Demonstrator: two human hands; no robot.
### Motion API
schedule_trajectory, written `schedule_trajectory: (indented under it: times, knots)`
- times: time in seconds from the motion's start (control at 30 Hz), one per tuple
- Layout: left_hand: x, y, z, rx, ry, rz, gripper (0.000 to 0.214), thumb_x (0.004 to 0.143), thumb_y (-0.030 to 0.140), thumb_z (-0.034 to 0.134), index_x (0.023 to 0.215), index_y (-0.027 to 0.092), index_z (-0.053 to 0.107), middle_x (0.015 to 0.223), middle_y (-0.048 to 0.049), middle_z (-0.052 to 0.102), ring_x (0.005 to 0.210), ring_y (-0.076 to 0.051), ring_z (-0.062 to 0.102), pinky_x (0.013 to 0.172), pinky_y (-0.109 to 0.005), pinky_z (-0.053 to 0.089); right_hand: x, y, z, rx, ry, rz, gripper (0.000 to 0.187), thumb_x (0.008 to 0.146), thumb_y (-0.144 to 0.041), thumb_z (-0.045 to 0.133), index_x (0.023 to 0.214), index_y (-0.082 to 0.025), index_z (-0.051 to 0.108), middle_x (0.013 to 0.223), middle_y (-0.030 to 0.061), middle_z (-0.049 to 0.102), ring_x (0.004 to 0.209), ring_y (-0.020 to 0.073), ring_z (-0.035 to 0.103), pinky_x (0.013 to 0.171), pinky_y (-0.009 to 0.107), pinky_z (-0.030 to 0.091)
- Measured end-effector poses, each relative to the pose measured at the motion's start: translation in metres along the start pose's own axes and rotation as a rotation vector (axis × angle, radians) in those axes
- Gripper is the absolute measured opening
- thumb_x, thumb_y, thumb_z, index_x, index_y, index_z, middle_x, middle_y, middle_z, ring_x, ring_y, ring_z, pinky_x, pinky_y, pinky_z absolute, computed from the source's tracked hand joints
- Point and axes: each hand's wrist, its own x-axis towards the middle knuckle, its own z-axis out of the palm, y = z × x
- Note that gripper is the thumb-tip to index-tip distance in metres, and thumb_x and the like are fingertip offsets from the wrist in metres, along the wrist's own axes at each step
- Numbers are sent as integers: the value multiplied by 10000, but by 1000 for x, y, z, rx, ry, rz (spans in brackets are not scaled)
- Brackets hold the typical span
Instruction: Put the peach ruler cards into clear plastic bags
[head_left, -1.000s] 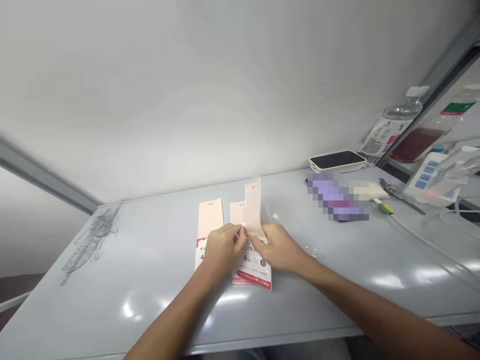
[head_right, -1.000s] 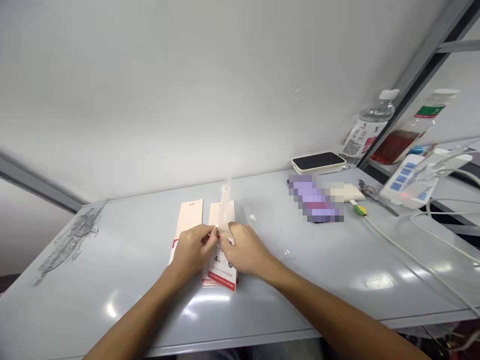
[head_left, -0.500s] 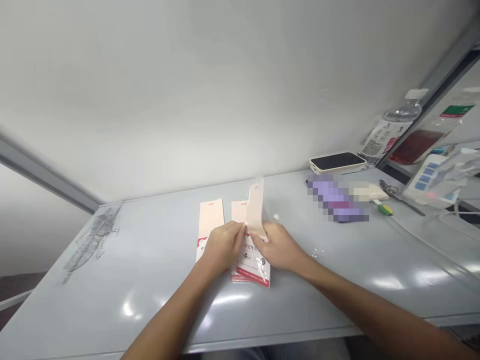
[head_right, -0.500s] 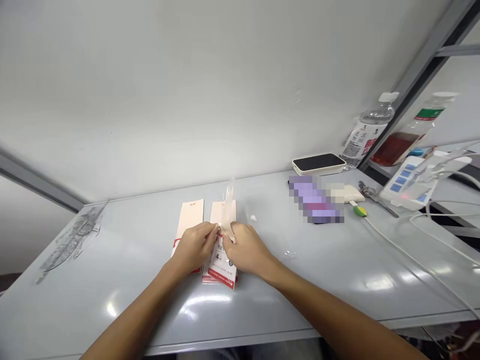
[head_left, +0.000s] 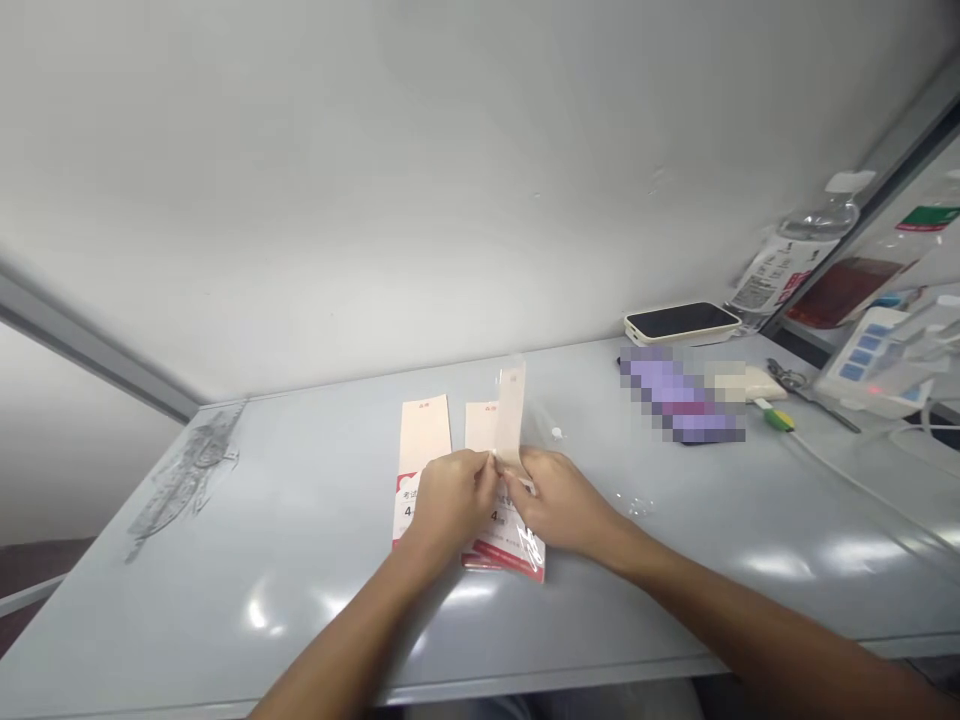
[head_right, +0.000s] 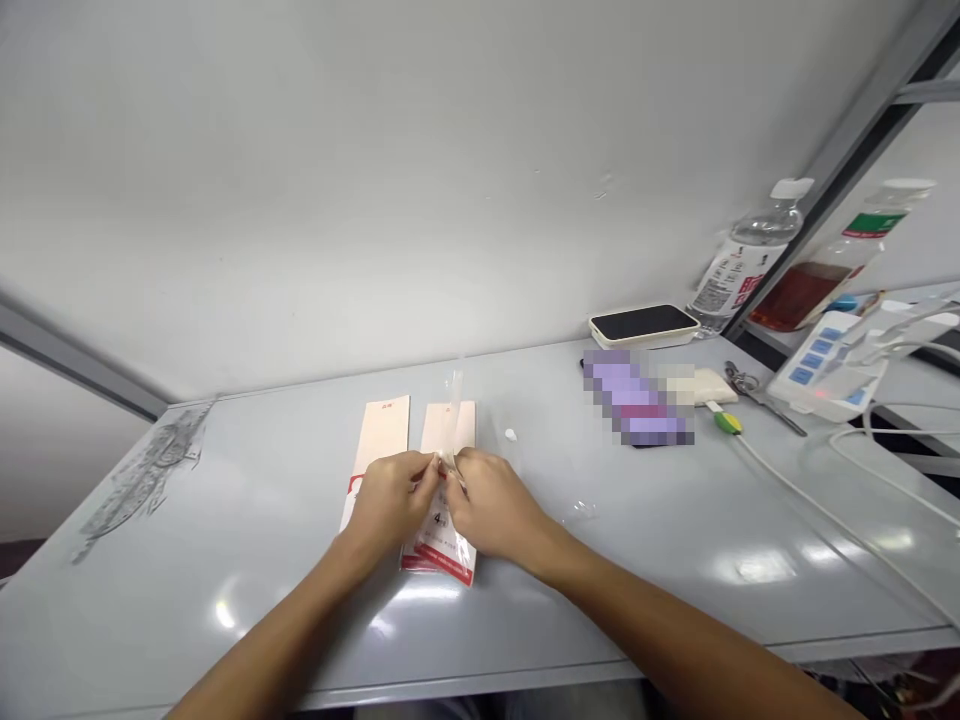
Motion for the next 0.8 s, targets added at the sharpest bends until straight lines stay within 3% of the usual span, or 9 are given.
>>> schedule_trajectory:
  times: [0.27, 0.4, 0.5, 0.63, 0.73, 0.8]
  knots:
    - [-4, 8, 9, -51, 66, -131, 330, 794, 248, 349, 475, 171, 318, 452, 27, 369, 424, -91, 246, 444, -244, 161, -2, -5, 8, -38, 61, -13, 220, 830, -160, 329, 682, -173, 491, 668, 18, 545, 587, 121, 509, 547, 231, 374]
    - [-1, 2, 7, -178, 107, -166, 377, 823, 307, 331, 473, 176, 379, 448, 30, 372, 434, -92, 295, 443, -232, 208, -5, -8, 11, -7, 98, -49, 215, 827, -164, 337, 700, -170, 510, 680, 24, 544, 570, 122, 510, 538, 239, 389]
    - [2, -2, 1, -328, 108, -176, 405, 830, 363, 335, 496, 173, 463, 461, 27, 427, 451, -94, 382, 448, -216, 270, -2, -8, 7, 124, 89, 23, 213, 833, -233, 366, 754, -166, 552, 660, 23, 570, 548, 133, 534, 493, 241, 400]
    - [5, -3, -7, -526, 169, -216, 274, 808, 392, 408, 773, 181, 578, 643, 5, 583, 533, -104, 514, 491, -206, 381, 7, -2, -5, 436, 45, 119, 268, 820, -352, 432, 798, -161, 617, 706, 41, 640, 628, 172, 601, 510, 247, 448]
    - [6, -4, -10, -625, 273, -255, 355, 782, 370, 473, 1101, 223, 421, 870, -21, 605, 571, -97, 551, 490, -205, 426, 11, 1, -12, 602, 12, 103, 325, 806, -418, 460, 839, -153, 647, 800, 63, 672, 732, 203, 623, 590, 270, 477]
    - [7, -4, -12, -646, 311, -228, 361, 784, 336, 472, 1119, 239, 377, 997, -38, 572, 637, -95, 567, 516, -207, 448, 11, 3, -14, 654, -27, 92, 368, 802, -457, 457, 819, -145, 653, 801, 71, 680, 737, 210, 627, 599, 279, 478]
